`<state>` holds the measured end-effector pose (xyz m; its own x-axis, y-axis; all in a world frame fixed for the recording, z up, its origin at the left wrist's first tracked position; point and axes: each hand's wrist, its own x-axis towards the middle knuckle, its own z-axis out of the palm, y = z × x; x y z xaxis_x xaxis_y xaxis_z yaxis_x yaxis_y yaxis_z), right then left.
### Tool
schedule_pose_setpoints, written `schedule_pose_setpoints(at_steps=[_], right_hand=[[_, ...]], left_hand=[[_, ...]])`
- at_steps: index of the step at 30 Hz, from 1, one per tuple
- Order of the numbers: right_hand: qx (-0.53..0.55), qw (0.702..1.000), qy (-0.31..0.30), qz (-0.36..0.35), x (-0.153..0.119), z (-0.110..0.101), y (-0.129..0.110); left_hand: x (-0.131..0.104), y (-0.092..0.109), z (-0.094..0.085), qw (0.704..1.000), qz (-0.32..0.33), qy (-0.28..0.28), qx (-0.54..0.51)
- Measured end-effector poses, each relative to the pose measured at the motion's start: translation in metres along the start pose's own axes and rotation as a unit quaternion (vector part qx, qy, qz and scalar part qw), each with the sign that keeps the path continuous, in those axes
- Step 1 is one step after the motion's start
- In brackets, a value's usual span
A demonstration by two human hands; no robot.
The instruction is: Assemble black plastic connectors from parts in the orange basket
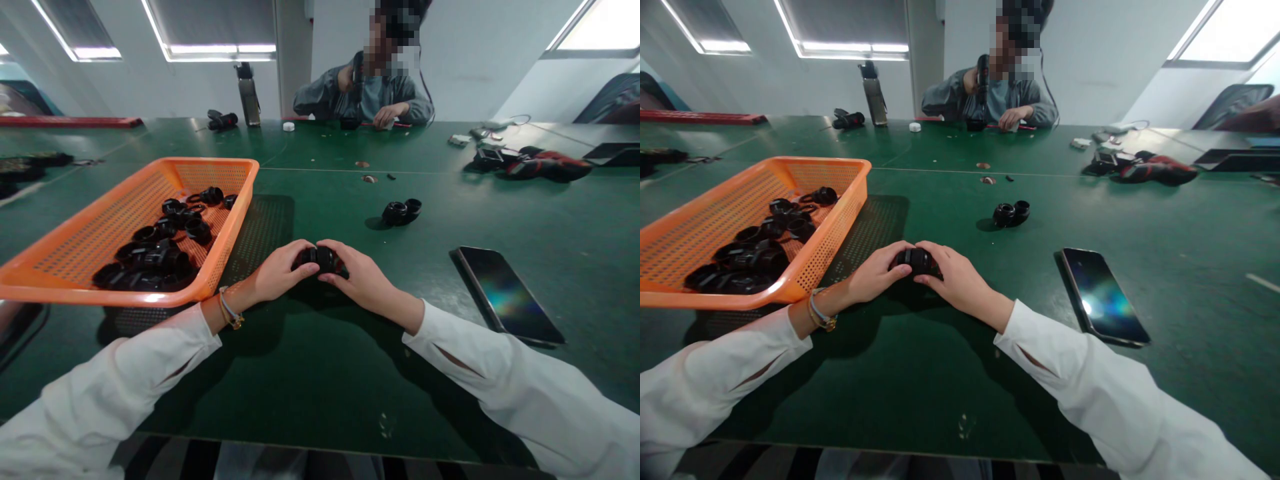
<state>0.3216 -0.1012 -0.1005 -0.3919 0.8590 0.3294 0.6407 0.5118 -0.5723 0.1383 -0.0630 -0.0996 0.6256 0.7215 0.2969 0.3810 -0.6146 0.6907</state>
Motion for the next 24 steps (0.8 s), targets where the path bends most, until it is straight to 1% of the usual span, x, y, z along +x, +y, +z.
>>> schedule_pose_setpoints(at_steps=[2, 4, 6, 8, 11, 16, 20, 24], right_hand=[[-0.025, 0.999, 0.018, -0.010, 0.000, 0.003, 0.000], [-0.040, 0.998, 0.034, -0.017, 0.000, 0.006, 0.000], [-0.045, 0.998, 0.044, -0.021, 0.000, 0.009, -0.001], [-0.048, 0.998, 0.046, -0.018, 0.000, 0.012, -0.002], [-0.051, 0.998, 0.041, 0.000, 0.000, 0.013, -0.005], [-0.037, 0.998, 0.035, 0.022, 0.001, 0.012, -0.010], [-0.016, 0.998, 0.048, 0.041, 0.000, 0.014, -0.013], [0.013, 0.995, 0.054, 0.089, -0.001, 0.018, -0.019]], left_hand=[[0.000, 0.003, 0.004, 0.997, -0.032, 0.055, -0.037], [0.000, 0.007, 0.010, 0.987, -0.099, 0.115, -0.062], [0.001, 0.009, 0.016, 0.979, -0.156, 0.128, -0.039], [0.004, 0.010, 0.018, 0.975, -0.181, 0.127, 0.019], [0.009, 0.010, 0.018, 0.965, -0.193, 0.138, 0.107], [0.015, 0.008, 0.017, 0.946, -0.195, 0.130, 0.223], [0.014, 0.007, 0.019, 0.944, -0.187, 0.139, 0.233], [0.012, 0.004, 0.018, 0.948, -0.160, 0.133, 0.242]])
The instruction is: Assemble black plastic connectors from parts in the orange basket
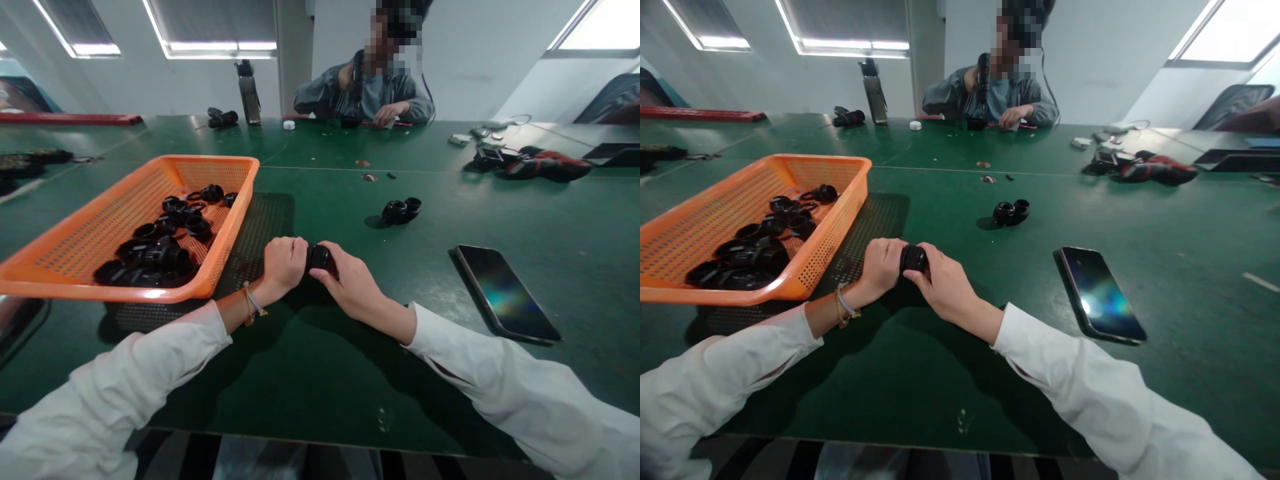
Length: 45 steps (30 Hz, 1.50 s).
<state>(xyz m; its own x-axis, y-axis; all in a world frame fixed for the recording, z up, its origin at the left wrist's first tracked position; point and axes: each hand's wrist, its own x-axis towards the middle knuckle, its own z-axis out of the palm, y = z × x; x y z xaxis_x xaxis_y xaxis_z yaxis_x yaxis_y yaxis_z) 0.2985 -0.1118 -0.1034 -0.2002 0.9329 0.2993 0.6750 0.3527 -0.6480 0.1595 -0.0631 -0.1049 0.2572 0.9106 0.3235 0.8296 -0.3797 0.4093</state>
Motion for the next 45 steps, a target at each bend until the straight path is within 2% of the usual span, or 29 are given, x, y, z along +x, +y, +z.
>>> schedule_pose_setpoints(at_steps=[8, 14, 17, 20, 23, 28, 30, 36, 41, 45], right_hand=[[0.093, 0.993, -0.037, 0.069, -0.001, -0.005, -0.008], [0.239, 0.962, -0.066, 0.115, 0.000, -0.001, -0.005], [0.263, 0.953, -0.082, 0.129, 0.003, -0.002, -0.006], [0.194, 0.971, -0.082, 0.114, 0.006, -0.004, -0.005], [0.062, 0.995, -0.041, 0.063, 0.008, -0.006, 0.000], [-0.035, 0.996, -0.015, -0.075, 0.010, -0.006, 0.013], [-0.050, 0.993, -0.011, -0.103, 0.010, -0.006, 0.015], [-0.072, 0.990, -0.013, -0.124, 0.009, -0.005, 0.013], [-0.071, 0.987, 0.031, -0.144, 0.005, 0.002, 0.014], [-0.049, 0.993, 0.056, -0.091, 0.000, 0.006, 0.010]], left_hand=[[-0.003, 0.001, -0.003, 0.999, 0.019, 0.035, -0.019], [-0.003, 0.000, -0.005, 0.997, 0.048, 0.053, -0.013], [-0.002, 0.001, -0.005, 0.997, 0.045, 0.053, -0.015], [0.000, 0.003, -0.004, 0.999, 0.021, 0.037, -0.029], [0.003, 0.004, -0.004, 0.998, -0.001, 0.012, -0.058], [0.007, 0.003, -0.002, 0.993, -0.045, -0.028, -0.102], [0.008, 0.001, -0.001, 0.994, -0.046, -0.039, -0.094], [0.006, -0.003, 0.003, 1.000, 0.016, -0.006, 0.020], [0.003, -0.004, 0.005, 0.999, 0.019, 0.008, 0.036], [0.001, -0.003, 0.003, 0.998, 0.046, 0.005, 0.042]])
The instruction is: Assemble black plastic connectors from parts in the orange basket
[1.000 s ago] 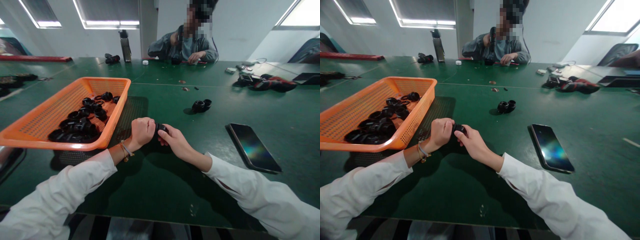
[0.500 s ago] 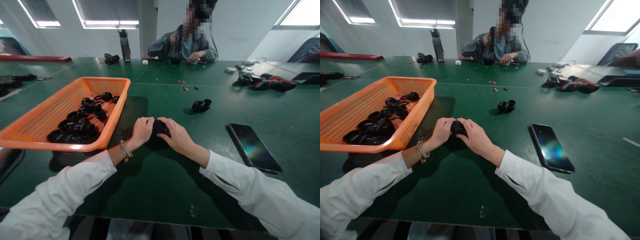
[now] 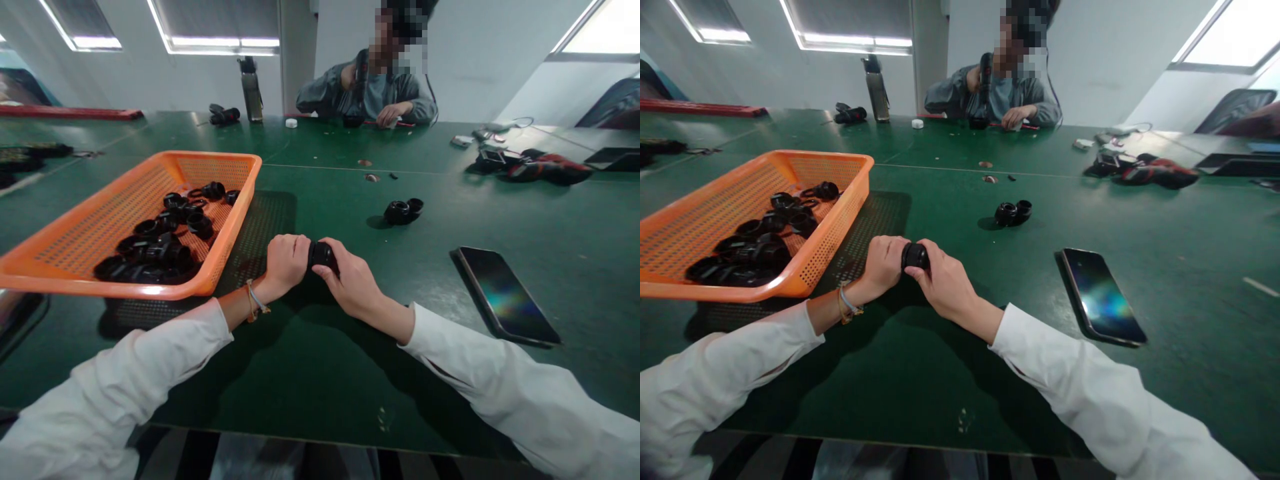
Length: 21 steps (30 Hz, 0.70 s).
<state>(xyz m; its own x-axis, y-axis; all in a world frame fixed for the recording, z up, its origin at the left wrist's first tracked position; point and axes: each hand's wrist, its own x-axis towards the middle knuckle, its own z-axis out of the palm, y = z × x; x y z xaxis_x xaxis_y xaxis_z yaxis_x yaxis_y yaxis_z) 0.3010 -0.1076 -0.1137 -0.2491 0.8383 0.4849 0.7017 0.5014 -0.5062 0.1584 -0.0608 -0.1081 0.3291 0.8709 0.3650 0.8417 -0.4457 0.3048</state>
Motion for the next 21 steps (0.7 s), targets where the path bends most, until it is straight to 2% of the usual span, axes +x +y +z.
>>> schedule_pose_setpoints(at_steps=[5, 9, 13, 17, 21], right_hand=[[0.058, 0.994, -0.017, 0.090, 0.000, -0.004, -0.011], [0.147, 0.977, -0.036, 0.150, 0.002, -0.005, -0.014], [0.238, 0.952, -0.034, 0.192, 0.003, -0.003, -0.015], [0.330, 0.911, -0.047, 0.242, 0.006, -0.001, -0.017], [0.378, 0.882, -0.067, 0.273, 0.007, -0.001, -0.017]], left_hand=[[0.000, 0.001, -0.002, 0.999, 0.020, 0.027, -0.021], [0.000, 0.002, -0.002, 0.997, 0.032, 0.057, -0.035], [0.002, 0.002, -0.003, 0.994, 0.050, 0.085, -0.047], [0.004, -0.001, -0.003, 0.989, 0.095, 0.103, -0.048], [0.004, -0.002, -0.003, 0.984, 0.129, 0.108, -0.061]])
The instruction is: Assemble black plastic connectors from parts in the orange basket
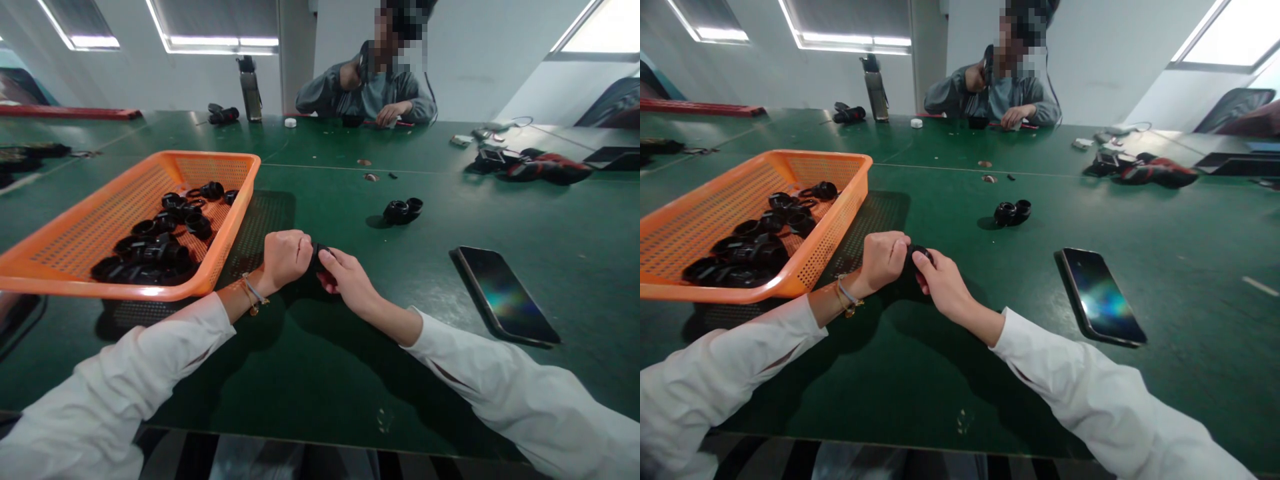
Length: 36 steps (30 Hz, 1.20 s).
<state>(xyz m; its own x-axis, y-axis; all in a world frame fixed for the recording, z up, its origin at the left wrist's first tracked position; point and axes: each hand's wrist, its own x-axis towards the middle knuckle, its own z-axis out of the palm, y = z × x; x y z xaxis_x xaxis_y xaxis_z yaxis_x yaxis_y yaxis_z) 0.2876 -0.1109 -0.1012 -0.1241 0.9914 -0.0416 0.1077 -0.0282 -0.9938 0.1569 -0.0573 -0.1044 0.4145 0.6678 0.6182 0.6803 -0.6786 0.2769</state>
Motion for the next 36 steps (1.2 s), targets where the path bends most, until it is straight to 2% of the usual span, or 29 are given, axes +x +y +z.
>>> schedule_pose_setpoints(at_steps=[3, 6, 12, 18, 23, 27, 31, 36], right_hand=[[-0.041, 0.999, -0.003, -0.033, 0.000, -0.003, 0.000], [-0.137, 0.987, 0.007, -0.082, 0.002, -0.009, 0.000], [-0.309, 0.931, 0.018, -0.193, 0.010, -0.023, 0.004], [-0.362, 0.893, 0.015, -0.268, 0.013, -0.028, 0.010], [-0.387, 0.882, -0.005, -0.269, 0.012, -0.028, 0.009], [-0.384, 0.886, -0.010, -0.259, 0.010, -0.026, 0.008], [-0.355, 0.902, 0.021, -0.245, 0.002, -0.019, 0.008], [-0.312, 0.933, 0.076, -0.163, -0.008, -0.008, 0.003]], left_hand=[[0.000, 0.002, -0.001, 0.999, -0.024, -0.006, -0.022], [0.002, 0.006, -0.001, 0.994, -0.088, -0.017, -0.064], [0.006, 0.008, 0.004, 0.971, -0.184, -0.033, -0.150], [0.005, 0.006, 0.007, 0.958, -0.237, -0.051, -0.151], [0.004, 0.005, 0.007, 0.971, -0.211, -0.070, -0.085], [0.001, 0.005, 0.008, 0.981, -0.185, -0.057, -0.029], [-0.001, 0.007, 0.005, 0.985, -0.162, -0.057, -0.022], [-0.002, 0.009, 0.002, 0.989, -0.133, -0.053, -0.038]])
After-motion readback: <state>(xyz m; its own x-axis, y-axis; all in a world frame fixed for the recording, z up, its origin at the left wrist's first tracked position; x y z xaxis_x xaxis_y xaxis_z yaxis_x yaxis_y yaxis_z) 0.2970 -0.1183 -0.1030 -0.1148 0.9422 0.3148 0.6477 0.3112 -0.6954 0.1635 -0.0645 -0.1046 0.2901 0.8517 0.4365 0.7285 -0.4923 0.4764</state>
